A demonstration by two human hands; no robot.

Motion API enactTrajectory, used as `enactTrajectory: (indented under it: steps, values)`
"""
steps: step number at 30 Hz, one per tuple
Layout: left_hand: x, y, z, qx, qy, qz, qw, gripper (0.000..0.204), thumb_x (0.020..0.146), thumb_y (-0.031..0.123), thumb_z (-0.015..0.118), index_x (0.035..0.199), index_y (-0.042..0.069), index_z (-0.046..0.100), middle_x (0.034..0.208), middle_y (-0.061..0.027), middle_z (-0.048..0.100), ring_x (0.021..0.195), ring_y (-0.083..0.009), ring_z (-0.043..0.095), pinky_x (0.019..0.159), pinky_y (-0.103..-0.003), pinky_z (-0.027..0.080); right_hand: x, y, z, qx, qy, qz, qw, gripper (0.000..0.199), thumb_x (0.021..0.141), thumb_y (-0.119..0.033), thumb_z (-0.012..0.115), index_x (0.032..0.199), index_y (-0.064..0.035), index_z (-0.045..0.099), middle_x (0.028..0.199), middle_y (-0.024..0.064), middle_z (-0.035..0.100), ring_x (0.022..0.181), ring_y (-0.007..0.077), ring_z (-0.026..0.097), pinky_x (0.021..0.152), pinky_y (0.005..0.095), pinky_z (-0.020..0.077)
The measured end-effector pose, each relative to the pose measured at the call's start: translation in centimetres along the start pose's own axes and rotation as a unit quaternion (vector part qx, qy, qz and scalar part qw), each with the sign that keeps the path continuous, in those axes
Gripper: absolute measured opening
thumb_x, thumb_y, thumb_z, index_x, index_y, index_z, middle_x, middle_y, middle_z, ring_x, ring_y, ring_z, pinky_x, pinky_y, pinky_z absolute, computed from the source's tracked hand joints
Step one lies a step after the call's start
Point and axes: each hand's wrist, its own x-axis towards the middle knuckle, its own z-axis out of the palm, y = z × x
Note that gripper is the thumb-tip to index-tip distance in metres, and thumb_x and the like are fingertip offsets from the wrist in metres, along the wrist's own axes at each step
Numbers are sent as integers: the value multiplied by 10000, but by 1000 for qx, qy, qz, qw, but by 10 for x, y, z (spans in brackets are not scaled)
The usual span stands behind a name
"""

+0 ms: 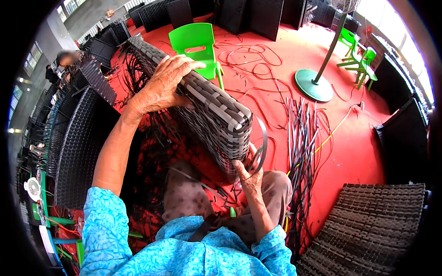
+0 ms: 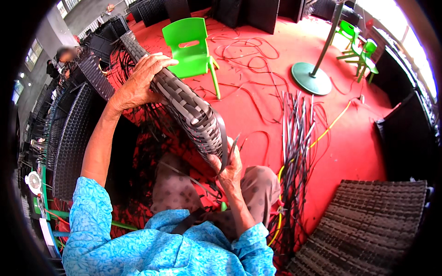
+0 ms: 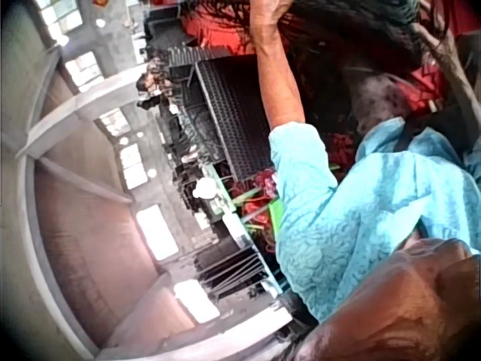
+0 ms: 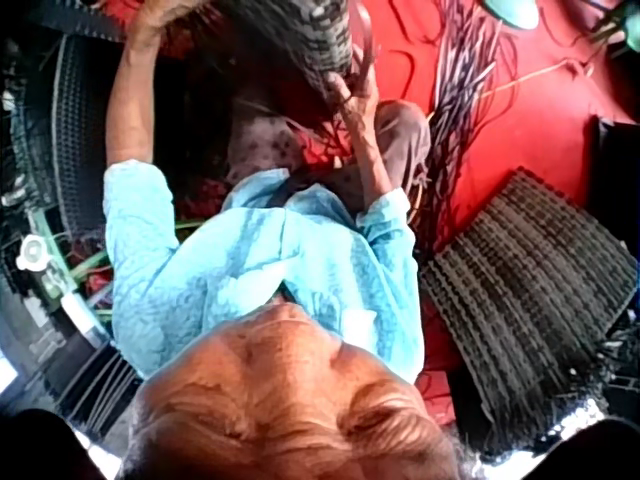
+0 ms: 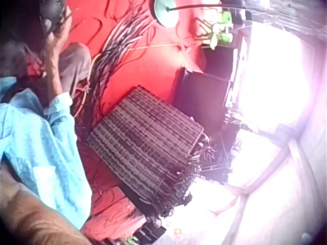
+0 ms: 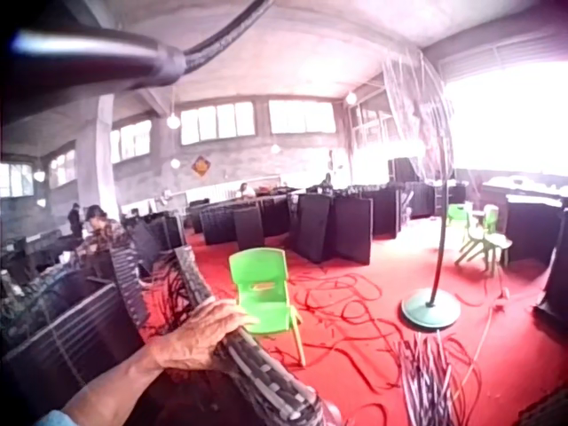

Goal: The person weaves synthetic wicker strips into the edges of a woven panel, using a metal tool to guide and tuck the strips before turning the panel to weave and secure additional strips around the frame.

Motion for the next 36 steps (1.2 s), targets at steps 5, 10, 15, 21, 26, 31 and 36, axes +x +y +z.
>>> enactTrajectory:
  steps: [5,10,15,21,26,31,36]
  values:
    - [4,2,5,-9,18,-7,1000,903,460,51,799,1293,121,459,1244,-79,487,1241,-305,395,1081,-443,263,3,25,-15,-83,11,-65,994,753,799,-320,739,1361,4,358,1246,100,528,1070,169,557,927,298,428]
    - [3,4,4,-19,23,-16,999,880,462,33,789,1277,119,470,1236,-75,491,1237,-295,401,1082,-444,260,-11,34,-17,-118,44,-21,992,704,816,-290,723,1382,-61,373,693,-54,501,592,31,403,548,195,320]
    - [6,5,5,-18,22,-21,999,862,467,24,783,1268,118,476,1232,-72,492,1232,-287,407,1083,-445,256,-14,25,-11,-113,60,-23,992,605,831,-247,707,1324,-33,427,954,18,503,851,113,467,756,263,366]
    - [4,10,3,-21,22,-32,999,858,475,27,785,1270,137,481,1242,-65,490,1238,-285,405,1098,-450,237,-20,31,-14,-97,82,9,992,574,842,-225,694,1316,-24,438,963,22,483,856,114,454,754,259,364]
    - [1,8,2,-11,16,-38,999,850,481,32,792,1266,139,485,1246,-57,497,1240,-287,402,1101,-446,241,-19,33,-16,-122,70,-10,990,603,858,-266,676,1348,-37,411,695,-63,448,600,31,396,558,190,320]
    - [2,6,3,-11,14,-39,999,844,484,35,797,1262,139,487,1245,-53,503,1238,-283,405,1101,-443,246,-19,28,-13,-125,81,-3,989,578,872,-256,658,1341,-23,413,698,-60,452,602,33,401,555,191,322]
    - [3,9,2,-2,11,-49,999,843,480,42,804,1256,136,489,1240,-49,510,1232,-284,411,1096,-438,257,-20,26,-12,-116,83,14,990,564,877,-244,655,1330,-8,417,701,-50,466,608,35,413,551,193,335]
